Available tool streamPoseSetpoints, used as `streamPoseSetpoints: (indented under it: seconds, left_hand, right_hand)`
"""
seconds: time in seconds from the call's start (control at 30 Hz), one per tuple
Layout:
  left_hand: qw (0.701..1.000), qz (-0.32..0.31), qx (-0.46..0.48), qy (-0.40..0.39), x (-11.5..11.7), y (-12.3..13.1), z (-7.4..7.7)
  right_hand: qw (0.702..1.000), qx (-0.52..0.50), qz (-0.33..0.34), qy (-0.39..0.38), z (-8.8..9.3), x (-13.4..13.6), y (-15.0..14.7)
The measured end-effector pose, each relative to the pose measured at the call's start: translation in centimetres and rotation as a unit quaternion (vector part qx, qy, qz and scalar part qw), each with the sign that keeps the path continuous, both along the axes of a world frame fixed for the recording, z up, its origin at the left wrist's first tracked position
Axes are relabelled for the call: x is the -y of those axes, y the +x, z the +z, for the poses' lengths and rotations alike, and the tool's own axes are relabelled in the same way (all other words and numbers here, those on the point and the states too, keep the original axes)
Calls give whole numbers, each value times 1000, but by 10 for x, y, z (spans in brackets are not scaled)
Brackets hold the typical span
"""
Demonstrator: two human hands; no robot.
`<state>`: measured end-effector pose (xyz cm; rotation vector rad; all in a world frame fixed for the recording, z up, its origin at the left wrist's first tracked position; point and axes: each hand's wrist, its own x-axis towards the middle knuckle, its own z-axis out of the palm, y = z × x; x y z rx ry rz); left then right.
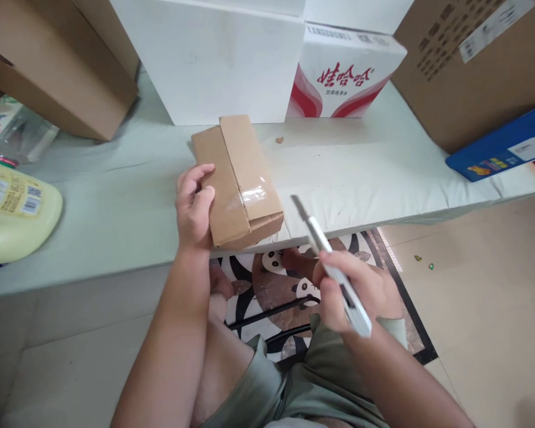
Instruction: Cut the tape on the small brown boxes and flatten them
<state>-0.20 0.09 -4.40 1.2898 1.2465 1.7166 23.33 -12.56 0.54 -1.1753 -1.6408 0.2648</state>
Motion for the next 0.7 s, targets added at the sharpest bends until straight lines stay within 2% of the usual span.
streamPoseSetpoints:
  seconds: [0.1, 0.17, 0.27, 0.33, 0.4, 0.53, 0.6, 0.7]
  left_hand:
    - [998, -26, 43, -26, -2, -6, 0]
    - [993, -47, 95, -51, -2, -10, 3]
    - [980, -60, 168, -90, -2, -15, 10]
    - [973, -58, 193, -116, -2, -17, 13]
    - [965, -61, 207, -149, -2, -17, 13]
    - [956, -122, 216, -158, 0, -17, 10]
    - [960, -140, 197, -138, 1, -18, 8]
    - [975, -130, 140, -113, 2, -23, 8]
  right_hand:
    - [990, 110, -67, -63, -16, -24, 15]
    - [962, 194, -74, -175, -26, -44, 26]
    - [920, 254, -86, -285, -44, -69, 41]
    - [903, 276, -96, -316, -54, -78, 49]
    - [896, 293, -111, -315, -63, -82, 55]
    - [908, 284, -136, -277, -70, -77, 56]
    - [929, 247, -90, -262, -71, -72, 52]
    - [949, 165, -5, -267, -69, -66, 42]
